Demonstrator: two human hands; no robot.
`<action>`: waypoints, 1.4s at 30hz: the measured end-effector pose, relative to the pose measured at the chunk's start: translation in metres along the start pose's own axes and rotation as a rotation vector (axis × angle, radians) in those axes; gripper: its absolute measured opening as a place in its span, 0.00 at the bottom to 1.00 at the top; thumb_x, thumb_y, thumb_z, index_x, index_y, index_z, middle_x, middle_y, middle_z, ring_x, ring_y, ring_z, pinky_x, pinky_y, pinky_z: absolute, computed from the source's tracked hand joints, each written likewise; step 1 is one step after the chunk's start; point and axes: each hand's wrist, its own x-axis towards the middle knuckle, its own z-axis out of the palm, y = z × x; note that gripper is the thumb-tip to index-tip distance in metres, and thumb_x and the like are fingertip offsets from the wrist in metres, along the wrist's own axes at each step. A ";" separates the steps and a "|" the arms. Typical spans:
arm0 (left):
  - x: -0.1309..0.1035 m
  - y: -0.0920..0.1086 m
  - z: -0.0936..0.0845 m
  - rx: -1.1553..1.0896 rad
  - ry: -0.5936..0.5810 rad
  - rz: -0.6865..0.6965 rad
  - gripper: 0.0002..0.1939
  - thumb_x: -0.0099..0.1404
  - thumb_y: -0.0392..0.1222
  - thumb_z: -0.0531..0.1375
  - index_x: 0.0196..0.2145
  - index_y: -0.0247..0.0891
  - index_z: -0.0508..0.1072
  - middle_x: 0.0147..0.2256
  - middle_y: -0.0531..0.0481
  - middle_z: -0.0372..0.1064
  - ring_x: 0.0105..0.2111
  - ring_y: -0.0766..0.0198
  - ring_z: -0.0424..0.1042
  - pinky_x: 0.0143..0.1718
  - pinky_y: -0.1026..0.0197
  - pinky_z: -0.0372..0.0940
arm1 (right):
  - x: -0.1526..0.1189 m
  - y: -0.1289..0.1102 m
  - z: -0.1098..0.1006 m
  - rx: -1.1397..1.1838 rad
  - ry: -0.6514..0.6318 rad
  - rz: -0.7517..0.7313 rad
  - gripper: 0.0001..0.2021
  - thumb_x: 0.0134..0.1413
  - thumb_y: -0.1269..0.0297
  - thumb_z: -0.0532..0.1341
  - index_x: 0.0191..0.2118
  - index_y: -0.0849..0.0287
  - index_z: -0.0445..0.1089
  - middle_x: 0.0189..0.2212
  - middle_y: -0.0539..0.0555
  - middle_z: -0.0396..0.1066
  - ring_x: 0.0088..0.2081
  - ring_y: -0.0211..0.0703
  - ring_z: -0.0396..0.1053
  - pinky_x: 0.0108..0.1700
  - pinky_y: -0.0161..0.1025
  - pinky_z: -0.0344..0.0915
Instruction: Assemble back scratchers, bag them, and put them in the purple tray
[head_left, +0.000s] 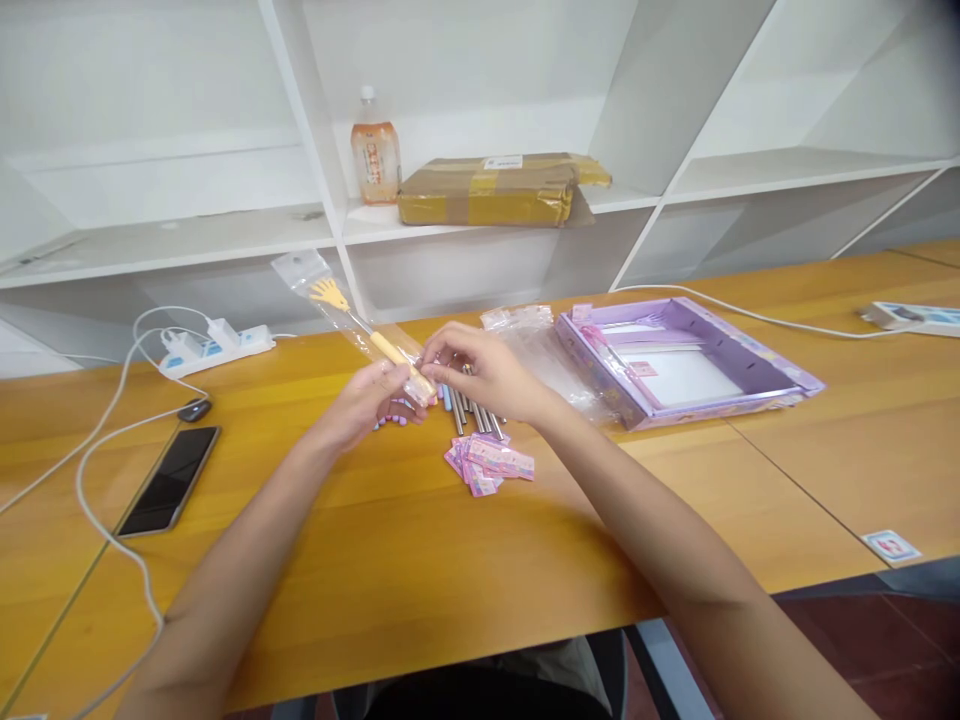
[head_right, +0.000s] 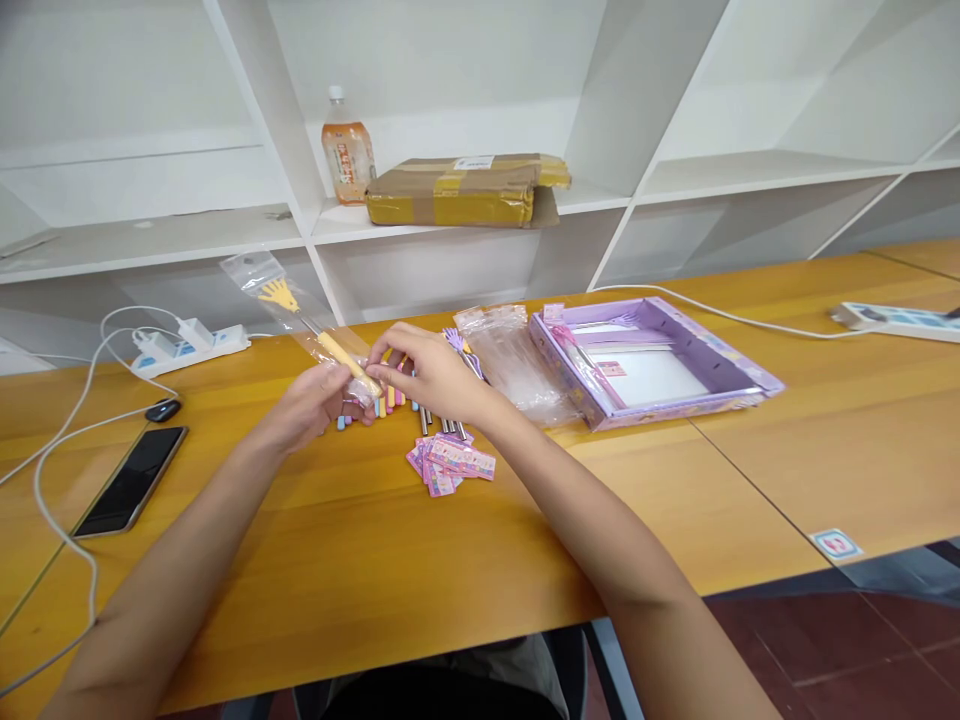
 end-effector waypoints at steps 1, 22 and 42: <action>0.000 0.000 -0.001 0.050 0.007 -0.001 0.25 0.66 0.63 0.70 0.43 0.37 0.75 0.37 0.45 0.79 0.32 0.60 0.78 0.32 0.59 0.70 | 0.000 0.000 0.000 0.006 0.001 0.014 0.05 0.69 0.62 0.65 0.41 0.56 0.74 0.41 0.52 0.74 0.37 0.40 0.73 0.40 0.40 0.70; 0.000 -0.007 -0.007 0.145 -0.100 0.055 0.27 0.70 0.51 0.70 0.62 0.42 0.72 0.40 0.46 0.78 0.38 0.58 0.76 0.35 0.60 0.66 | 0.001 0.003 0.001 0.417 -0.232 0.340 0.12 0.64 0.55 0.69 0.37 0.59 0.74 0.30 0.50 0.79 0.26 0.35 0.74 0.29 0.34 0.71; -0.002 0.018 -0.021 0.277 0.112 0.092 0.24 0.60 0.45 0.71 0.54 0.38 0.80 0.40 0.46 0.80 0.41 0.54 0.78 0.43 0.55 0.72 | -0.004 0.002 0.002 0.439 -0.554 0.471 0.08 0.64 0.61 0.68 0.38 0.59 0.73 0.37 0.51 0.81 0.31 0.35 0.79 0.35 0.34 0.76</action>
